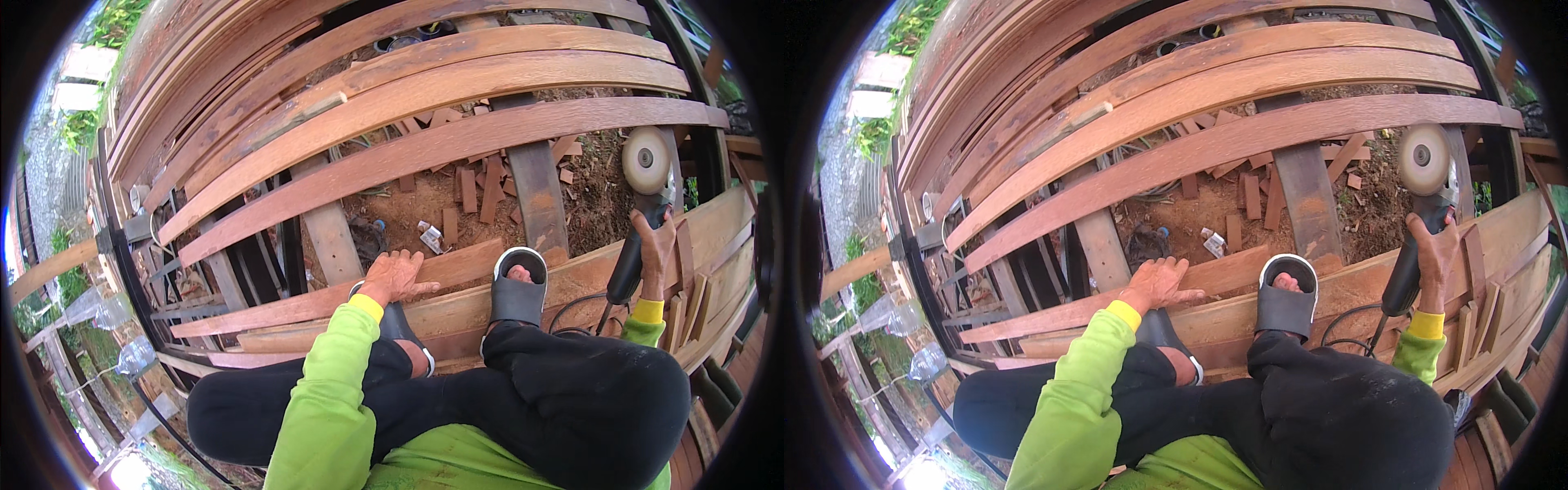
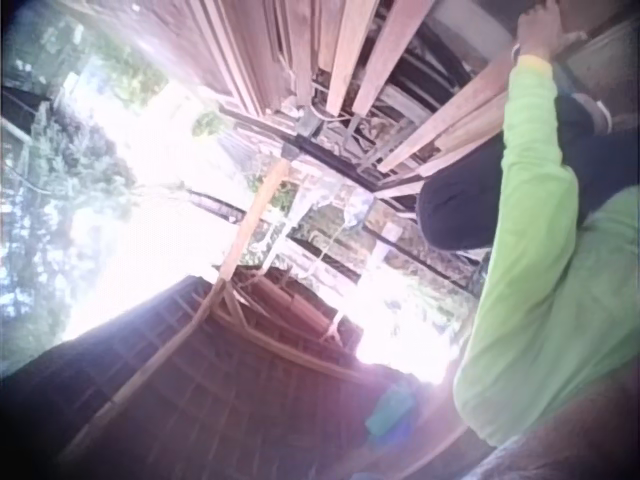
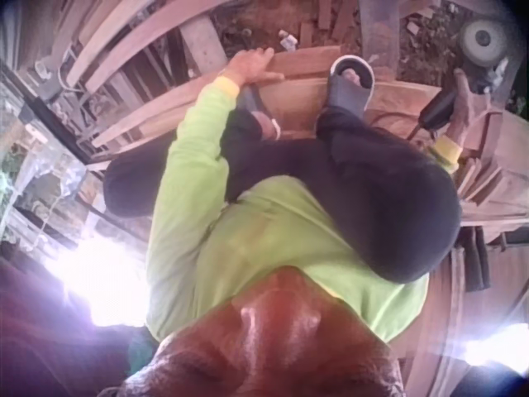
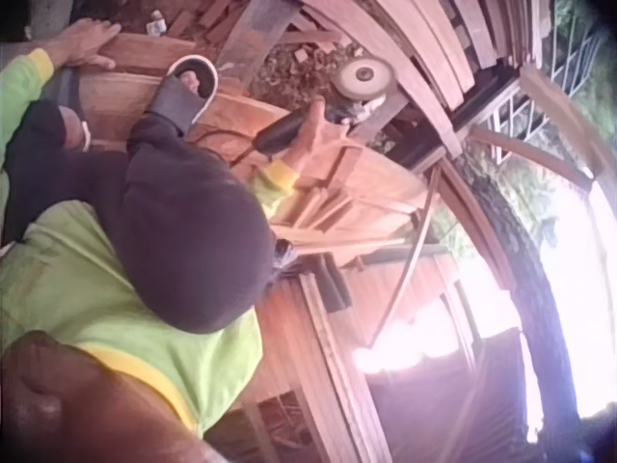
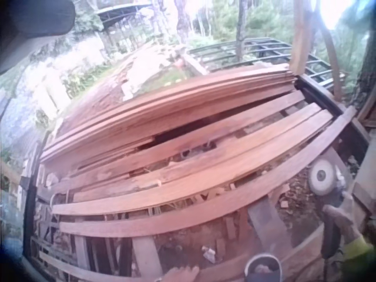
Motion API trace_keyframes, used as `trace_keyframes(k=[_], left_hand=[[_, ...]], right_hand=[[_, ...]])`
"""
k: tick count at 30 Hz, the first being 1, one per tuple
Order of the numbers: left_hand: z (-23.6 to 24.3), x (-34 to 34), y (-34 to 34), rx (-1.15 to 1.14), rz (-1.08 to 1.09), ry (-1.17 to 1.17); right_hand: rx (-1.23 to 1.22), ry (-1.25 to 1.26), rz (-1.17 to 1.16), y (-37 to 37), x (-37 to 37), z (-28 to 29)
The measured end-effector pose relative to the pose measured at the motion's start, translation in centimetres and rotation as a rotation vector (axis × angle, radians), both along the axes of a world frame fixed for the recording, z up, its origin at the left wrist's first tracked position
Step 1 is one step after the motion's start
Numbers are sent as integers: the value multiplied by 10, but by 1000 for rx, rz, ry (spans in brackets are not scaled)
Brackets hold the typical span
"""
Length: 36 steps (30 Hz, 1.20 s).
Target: The person measures and marks wooden planks with a metal ruler and pencil, then uses an angle grinder to cut the planks. The person also moves and stacks the planks on a wooden deck.
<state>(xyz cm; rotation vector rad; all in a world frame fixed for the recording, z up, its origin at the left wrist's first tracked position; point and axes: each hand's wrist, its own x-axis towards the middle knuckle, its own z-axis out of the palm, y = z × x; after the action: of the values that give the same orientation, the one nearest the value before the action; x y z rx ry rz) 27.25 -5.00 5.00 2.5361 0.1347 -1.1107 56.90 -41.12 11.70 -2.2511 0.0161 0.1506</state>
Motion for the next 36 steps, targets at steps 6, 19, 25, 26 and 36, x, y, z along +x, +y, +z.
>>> trace_keyframes(k=[6,19,25,26,36], left_hand=[[-27,54,3,76,83,-448],[-22,172,41,447,-18,-758],[-14,177,41,437,-23,-678],[-15,177,39,432,-25,-687],[4,92,71,412,-64,-546]], right_hand=[[-120,50,-70,-9,-6,0],[-294,-13,-188,1,-21,13],[-268,22,-225,5,-23,17],[-279,15,-228,7,-23,20],[-194,-23,-229,-25,-29,15]])
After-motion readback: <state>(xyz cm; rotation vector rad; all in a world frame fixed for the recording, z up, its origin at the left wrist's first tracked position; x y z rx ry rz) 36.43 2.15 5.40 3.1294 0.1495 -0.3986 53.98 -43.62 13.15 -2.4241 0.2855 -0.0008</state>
